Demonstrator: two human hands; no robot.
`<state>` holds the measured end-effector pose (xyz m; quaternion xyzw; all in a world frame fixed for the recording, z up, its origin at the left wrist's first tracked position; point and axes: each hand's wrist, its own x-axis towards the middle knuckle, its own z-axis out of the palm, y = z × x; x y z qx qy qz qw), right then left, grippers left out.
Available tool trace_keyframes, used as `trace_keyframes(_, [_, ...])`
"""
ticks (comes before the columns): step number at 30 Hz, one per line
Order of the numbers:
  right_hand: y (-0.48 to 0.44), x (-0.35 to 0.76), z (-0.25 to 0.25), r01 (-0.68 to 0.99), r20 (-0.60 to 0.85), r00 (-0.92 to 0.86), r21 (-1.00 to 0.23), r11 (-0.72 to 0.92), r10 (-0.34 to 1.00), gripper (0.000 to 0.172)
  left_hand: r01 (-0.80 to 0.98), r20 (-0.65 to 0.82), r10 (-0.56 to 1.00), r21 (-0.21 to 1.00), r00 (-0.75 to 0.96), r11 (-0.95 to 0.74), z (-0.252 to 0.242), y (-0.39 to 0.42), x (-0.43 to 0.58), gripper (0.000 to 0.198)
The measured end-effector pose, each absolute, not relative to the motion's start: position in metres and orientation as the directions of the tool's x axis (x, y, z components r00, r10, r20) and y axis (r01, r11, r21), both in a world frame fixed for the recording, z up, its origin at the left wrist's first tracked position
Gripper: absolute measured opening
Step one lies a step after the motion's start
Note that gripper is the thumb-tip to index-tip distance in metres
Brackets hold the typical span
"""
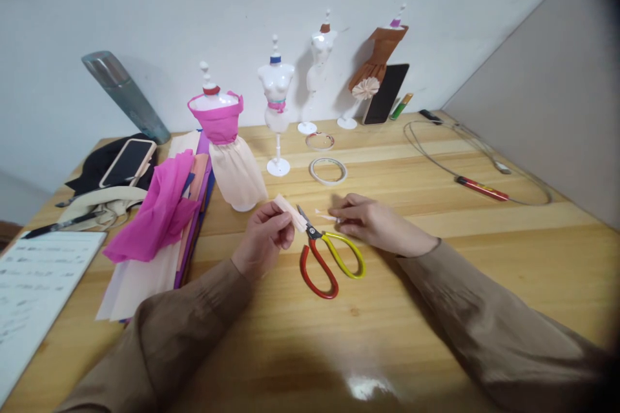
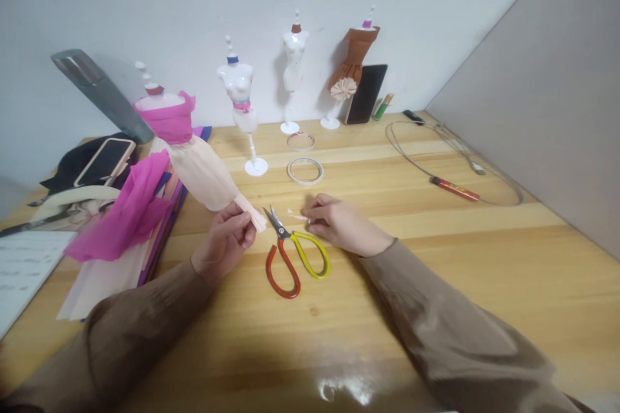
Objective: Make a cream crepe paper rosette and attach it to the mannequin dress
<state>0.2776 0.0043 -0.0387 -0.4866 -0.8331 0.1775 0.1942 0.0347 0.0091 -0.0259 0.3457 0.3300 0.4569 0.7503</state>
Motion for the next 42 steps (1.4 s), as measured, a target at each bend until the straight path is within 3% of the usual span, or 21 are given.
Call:
trace_keyframes(4, [-0.003,0.273,-0.037,0.781,0.153,-0.528,-0.299,0.549,0.835,0.021,-0.456,-0.183,0.91,0.818,0.371,0.35,-0.027,0.009,0.035,0.019])
trace_keyframes(9, [0.0,0.266,-0.051,0.842,0.22,-0.444,-0.227,0.489,0.868,0.02,-0.444,-0.183,0.912,0.827,0.367,0.345,-0.027,0.009,0.035,0.019])
trace_keyframes(13, [0.008,0.262,-0.056,0.863,0.248,-0.251,-0.381,0.332,0.936,0.018,-0.443,-0.186,0.915,0.829,0.357,0.341,-0.028,0.01,0.035,0.019])
trace_keyframes(16, [0.014,0.261,-0.059,0.799,0.31,-0.267,-0.458,0.39,0.912,0.021,-0.441,-0.185,0.914,0.83,0.361,0.342,-0.03,0.011,0.035,0.019])
trace_keyframes(20, [0.022,0.26,-0.063,0.739,0.344,-0.387,-0.441,0.51,0.856,0.011,-0.441,-0.185,0.906,0.825,0.381,0.354,-0.032,0.011,0.035,0.02])
trace_keyframes(23, [0.026,0.261,-0.061,0.678,0.319,-0.488,-0.448,0.583,0.812,0.02,-0.441,-0.189,0.9,0.82,0.392,0.364,-0.034,0.011,0.035,0.02])
trace_keyframes(30, [0.03,0.248,-0.043,0.638,0.216,-0.649,-0.367,0.677,0.729,0.021,-0.432,-0.199,0.889,0.816,0.413,0.384,-0.039,0.012,0.034,0.022])
trace_keyframes(32, [0.03,0.245,-0.042,0.675,0.199,-0.613,-0.371,0.638,0.765,0.018,-0.436,-0.21,0.883,0.807,0.419,0.399,-0.04,0.013,0.031,0.023])
trace_keyframes(37, [0.031,0.247,-0.045,0.692,0.207,-0.377,-0.584,0.423,0.903,0.024,-0.451,-0.243,0.866,0.774,0.437,0.445,-0.041,0.014,0.023,0.023])
trace_keyframes(42, [0.031,0.251,-0.052,0.653,0.253,-0.14,-0.703,0.281,0.957,0.027,-0.434,-0.252,0.833,0.759,0.493,0.486,-0.038,0.012,0.02,0.025])
